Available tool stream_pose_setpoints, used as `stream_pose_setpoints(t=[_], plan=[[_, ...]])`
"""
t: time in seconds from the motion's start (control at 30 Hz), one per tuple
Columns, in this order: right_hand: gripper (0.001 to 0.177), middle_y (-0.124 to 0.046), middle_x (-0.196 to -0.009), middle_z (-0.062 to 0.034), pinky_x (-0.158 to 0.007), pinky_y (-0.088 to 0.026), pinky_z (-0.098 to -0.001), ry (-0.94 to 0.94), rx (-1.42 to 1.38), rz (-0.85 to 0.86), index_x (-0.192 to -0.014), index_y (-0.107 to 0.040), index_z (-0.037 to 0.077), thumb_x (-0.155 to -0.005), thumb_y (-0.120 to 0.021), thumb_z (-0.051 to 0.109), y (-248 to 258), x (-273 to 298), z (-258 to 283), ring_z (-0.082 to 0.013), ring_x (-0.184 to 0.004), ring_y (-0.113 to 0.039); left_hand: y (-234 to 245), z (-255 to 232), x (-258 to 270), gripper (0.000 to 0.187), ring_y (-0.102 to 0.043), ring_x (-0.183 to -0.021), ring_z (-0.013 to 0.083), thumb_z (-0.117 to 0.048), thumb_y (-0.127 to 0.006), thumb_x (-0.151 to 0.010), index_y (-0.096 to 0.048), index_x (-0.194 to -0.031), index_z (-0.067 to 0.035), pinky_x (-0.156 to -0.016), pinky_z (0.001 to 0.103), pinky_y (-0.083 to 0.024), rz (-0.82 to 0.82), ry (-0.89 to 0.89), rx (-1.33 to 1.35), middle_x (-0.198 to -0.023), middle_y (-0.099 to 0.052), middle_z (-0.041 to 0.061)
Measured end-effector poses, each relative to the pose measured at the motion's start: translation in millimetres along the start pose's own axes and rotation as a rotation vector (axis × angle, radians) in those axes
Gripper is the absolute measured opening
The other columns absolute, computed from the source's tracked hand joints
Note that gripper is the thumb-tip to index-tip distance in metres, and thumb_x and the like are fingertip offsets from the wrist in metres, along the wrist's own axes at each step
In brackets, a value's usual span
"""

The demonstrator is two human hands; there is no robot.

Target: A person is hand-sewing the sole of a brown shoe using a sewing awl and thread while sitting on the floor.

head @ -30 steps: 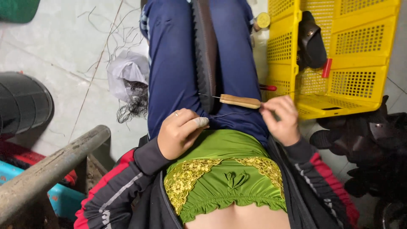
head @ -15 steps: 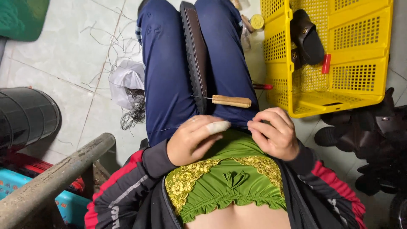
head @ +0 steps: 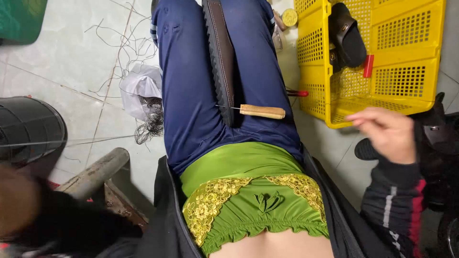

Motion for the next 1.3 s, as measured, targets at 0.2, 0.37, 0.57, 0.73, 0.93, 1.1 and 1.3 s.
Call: stream_pose_setpoints(t=[0.2, 0.37, 0.57, 0.73, 0.93, 1.1, 1.3], plan=[[0.013, -0.063, -0.109, -0.0196, -0.090, -0.046, -0.0254, 0.063, -0.070, -0.347, -0.113, -0.059, -0.014, -0.101, -0.057, -0.020, 3, -1, 1, -0.0207, -0.093, -0.057, -5, -3, -47, 0.025, -0.038, -0.051, 0.0083, -0.033, -0.066, -0.121, -0.053, -0.112, -0.013, -0.049, 0.022, -0.035, 0.089, 0.102, 0.859, -0.078, -0.049, -0.004], [0.035, -0.063, -0.091, -0.0147, -0.063, -0.045, -0.0257, 0.470, -0.043, -0.105, -0.101, -0.065, -0.004, -0.073, -0.052, -0.021, -41, -32, 121, -0.0187, -0.070, -0.056, 117, 29, -131, 0.073, -0.029, -0.142, 0.0434, -0.015, -0.085, -0.088, -0.038, -0.142, 0.001, -0.123, 0.059, -0.022, -0.048, 0.059, 2.390, -0.147, -0.031, 0.023], [0.041, -0.069, -0.105, -0.0152, -0.067, -0.052, -0.0320, 0.994, 0.054, 0.302, -0.114, -0.053, -0.004, -0.076, -0.068, -0.008, -82, -89, 205, -0.0241, -0.079, -0.069, 200, 19, -124, 0.050, -0.055, -0.112, 0.0159, 0.007, -0.056, -0.092, -0.038, -0.138, -0.001, -0.097, 0.026, -0.051, 0.982, -0.407, 3.756, -0.140, -0.046, 0.012], [0.034, -0.070, -0.094, -0.0097, -0.064, -0.050, -0.0279, 0.771, 0.143, 0.356, -0.106, -0.063, -0.003, -0.073, -0.067, -0.008, -70, -93, 189, -0.0197, -0.072, -0.066, 128, 22, -112, 0.021, -0.051, -0.064, 0.0017, 0.004, -0.063, -0.087, -0.062, -0.107, -0.001, -0.059, 0.014, -0.042, 1.020, 0.030, 3.404, -0.083, -0.064, 0.001], [0.024, -0.065, -0.079, -0.0094, -0.059, -0.043, -0.0292, 0.617, 0.351, 0.262, -0.100, -0.068, -0.005, -0.077, -0.067, -0.011, -77, -95, 173, -0.0199, -0.061, -0.056, 70, 53, -101, 0.026, -0.039, -0.056, 0.0045, 0.015, -0.062, -0.087, -0.061, -0.110, 0.005, -0.053, 0.017, -0.031, 0.552, 0.568, 2.806, -0.077, -0.057, 0.002], [0.015, -0.067, -0.083, -0.0155, -0.061, -0.041, -0.0335, 0.622, 0.459, 0.114, -0.100, -0.070, -0.011, -0.085, -0.069, -0.017, -77, -100, 168, -0.0244, -0.059, -0.054, 59, 24, -105, 0.037, -0.048, -0.063, 0.0167, 0.019, -0.065, -0.078, -0.061, -0.114, 0.009, -0.058, 0.027, -0.042, 0.175, 0.384, 2.476, -0.085, -0.059, 0.012], [0.010, -0.062, -0.079, -0.0182, -0.057, -0.034, -0.0331, 0.547, 0.522, -0.014, -0.104, -0.071, -0.016, -0.095, -0.071, -0.020, -53, -105, 145, -0.0227, -0.057, -0.044, 19, -9, -99, 0.037, -0.051, -0.063, 0.0201, 0.021, -0.059, -0.076, -0.065, -0.111, 0.011, -0.055, 0.029, -0.042, 0.013, 0.548, 2.137, -0.093, -0.064, 0.019]])
Point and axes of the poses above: each hand's wrist, its own x-axis away from the middle knuckle, its own y-axis out of the back of the hand, z = x × y, the point moved 1 cm from there along -x, towards the middle knuckle
